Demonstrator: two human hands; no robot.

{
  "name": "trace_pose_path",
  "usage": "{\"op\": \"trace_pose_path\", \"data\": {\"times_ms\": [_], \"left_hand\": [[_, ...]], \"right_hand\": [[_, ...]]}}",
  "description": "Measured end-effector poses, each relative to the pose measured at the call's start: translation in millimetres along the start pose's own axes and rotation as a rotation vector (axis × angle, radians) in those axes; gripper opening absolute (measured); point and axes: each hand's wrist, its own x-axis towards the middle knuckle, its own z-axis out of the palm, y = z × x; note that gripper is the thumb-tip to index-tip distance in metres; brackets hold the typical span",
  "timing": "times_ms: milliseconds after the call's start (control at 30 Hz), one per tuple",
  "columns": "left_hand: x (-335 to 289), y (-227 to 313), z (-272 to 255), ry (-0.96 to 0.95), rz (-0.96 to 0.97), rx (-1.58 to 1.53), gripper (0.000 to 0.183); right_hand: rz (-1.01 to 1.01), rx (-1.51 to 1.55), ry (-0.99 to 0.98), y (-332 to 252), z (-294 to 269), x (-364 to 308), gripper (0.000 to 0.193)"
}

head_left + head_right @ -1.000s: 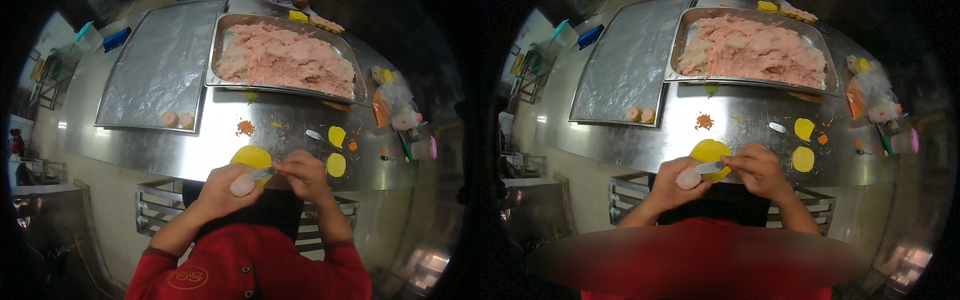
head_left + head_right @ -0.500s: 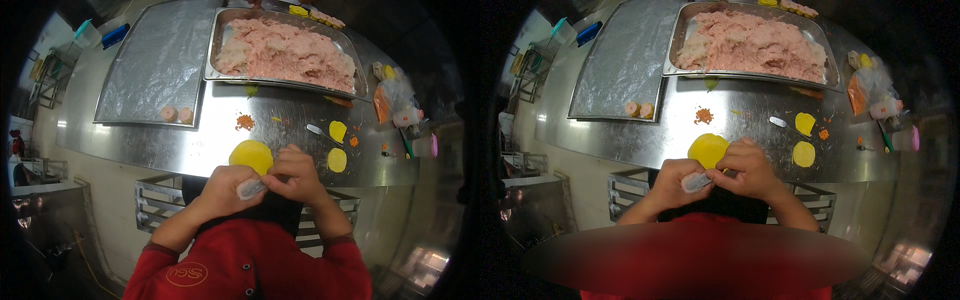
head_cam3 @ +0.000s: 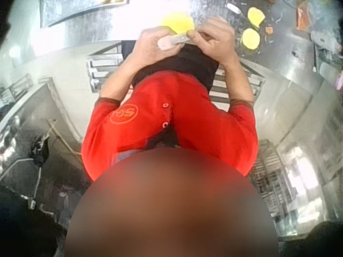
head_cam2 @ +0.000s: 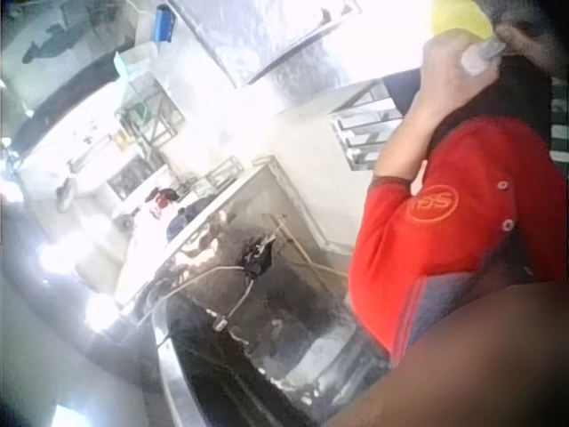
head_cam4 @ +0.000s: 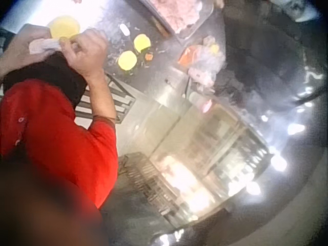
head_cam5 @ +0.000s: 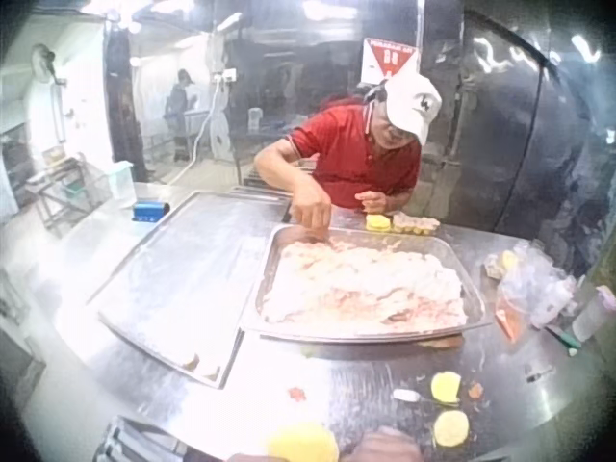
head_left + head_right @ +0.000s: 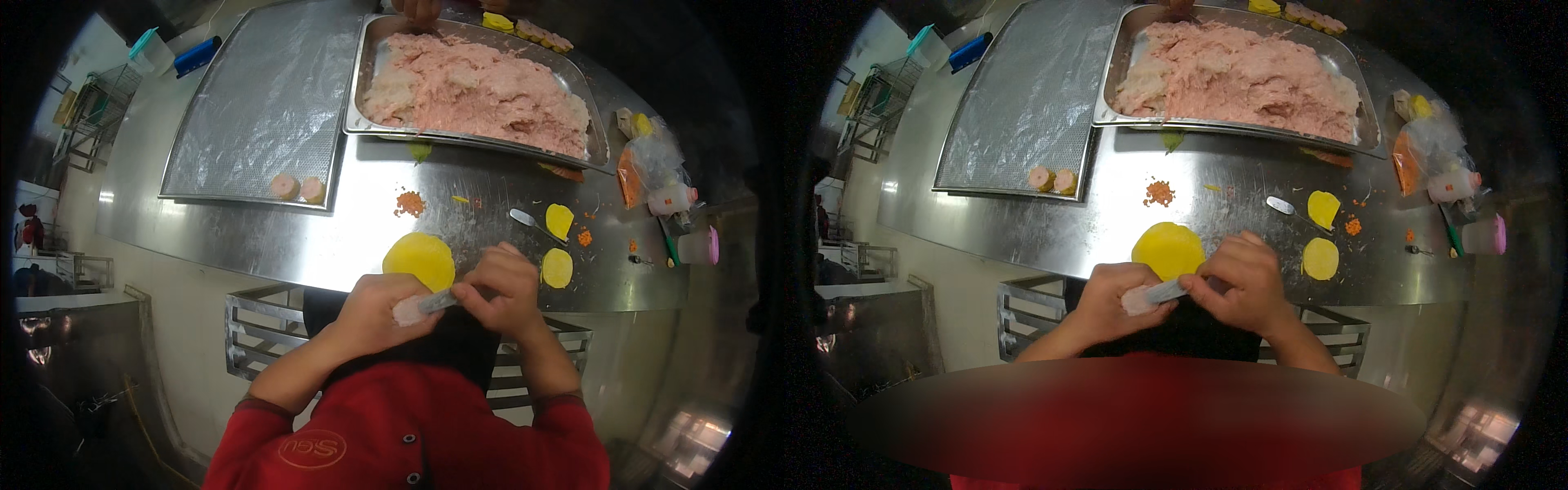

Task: The person scoops pink minced meat onto yellow circular wrappers, folds them into small round parcels, and places them on a metal tray. The process is repeated multiple times with consistent hand motions.

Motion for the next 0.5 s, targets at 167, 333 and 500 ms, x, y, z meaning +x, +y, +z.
{"op": "trace_pose_path", "data": {"times_ms": [167, 333, 500], "left_hand": [[1.2, -0.9, 2.6, 0.003, -0.007, 0.066, 0.023], [-2.8, -0.7, -0.3, 0.031, -0.027, 0.003, 0.030], [3.4, -6.3, 0.9, 0.004, 0.152, -0.005, 0.031]], "right_hand": [[0.062, 0.003, -0.042, 4.8, 7.4, -5.1, 0.021], [0.167, 0.140, -0.028, 17.3, -13.7, -15.2, 0.017], [0.092, 0.162, -0.155, 13.4, -18.6, -13.4, 0.019]]}}
